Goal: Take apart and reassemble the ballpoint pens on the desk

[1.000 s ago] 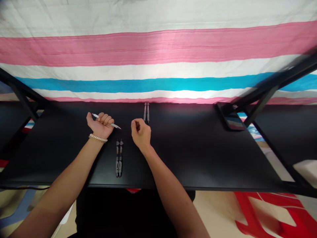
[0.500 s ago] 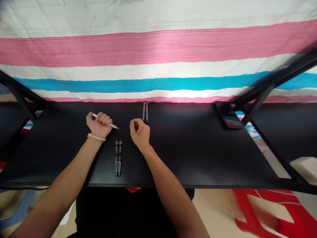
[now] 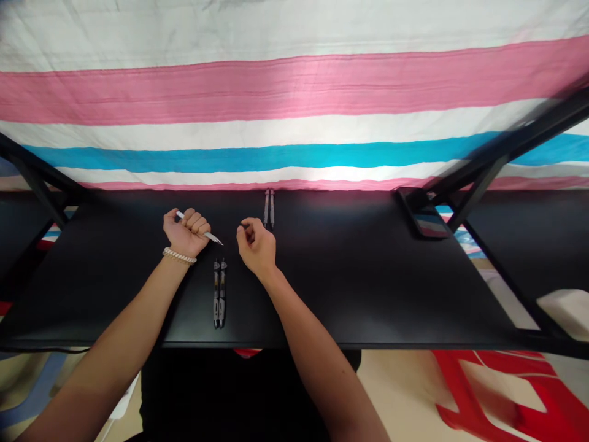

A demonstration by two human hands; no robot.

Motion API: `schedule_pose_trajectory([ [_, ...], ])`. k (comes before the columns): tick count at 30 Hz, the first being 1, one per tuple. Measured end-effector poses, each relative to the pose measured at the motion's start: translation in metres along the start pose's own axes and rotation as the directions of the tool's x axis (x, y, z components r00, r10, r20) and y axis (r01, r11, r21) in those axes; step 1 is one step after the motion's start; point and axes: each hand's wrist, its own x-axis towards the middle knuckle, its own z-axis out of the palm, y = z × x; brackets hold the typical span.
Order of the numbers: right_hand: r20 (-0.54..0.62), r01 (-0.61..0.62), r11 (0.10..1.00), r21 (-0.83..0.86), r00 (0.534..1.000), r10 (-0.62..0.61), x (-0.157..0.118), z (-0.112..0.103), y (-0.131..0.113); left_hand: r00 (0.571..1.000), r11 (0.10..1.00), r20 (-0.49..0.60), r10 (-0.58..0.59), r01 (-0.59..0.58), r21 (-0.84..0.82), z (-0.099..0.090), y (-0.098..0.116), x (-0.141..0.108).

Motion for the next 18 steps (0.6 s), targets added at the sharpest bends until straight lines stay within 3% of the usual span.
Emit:
schedule_pose_trajectory([
  [3,0.116,0.125,0.990,0.067,0.984,-0.133,-0.002,-0.001,-0.001,1.000,1.000,0.025,-0.002,0.001,0.028,0.005,-0.008,-0.002],
  [5,0.239,0.232,0.971,0.055,0.941,-0.238,-0.003,-0.001,-0.001,0.998,0.997,0.050,-0.040,0.037,0.063,0.009,-0.015,-0.003],
  [8,0.351,0.326,0.945,-0.030,0.888,-0.296,-0.006,0.001,0.001,0.990,0.987,0.080,-0.112,0.102,0.125,0.014,-0.022,-0.004],
  [13,0.263,0.297,0.952,-0.071,0.926,-0.270,-0.006,0.005,0.006,0.984,0.966,0.079,-0.158,0.137,0.218,0.014,-0.026,-0.003],
  [18,0.126,0.135,0.975,-0.179,0.985,-0.113,-0.001,0.003,0.010,0.975,0.927,0.049,-0.217,0.190,0.324,0.010,-0.032,0.002],
])
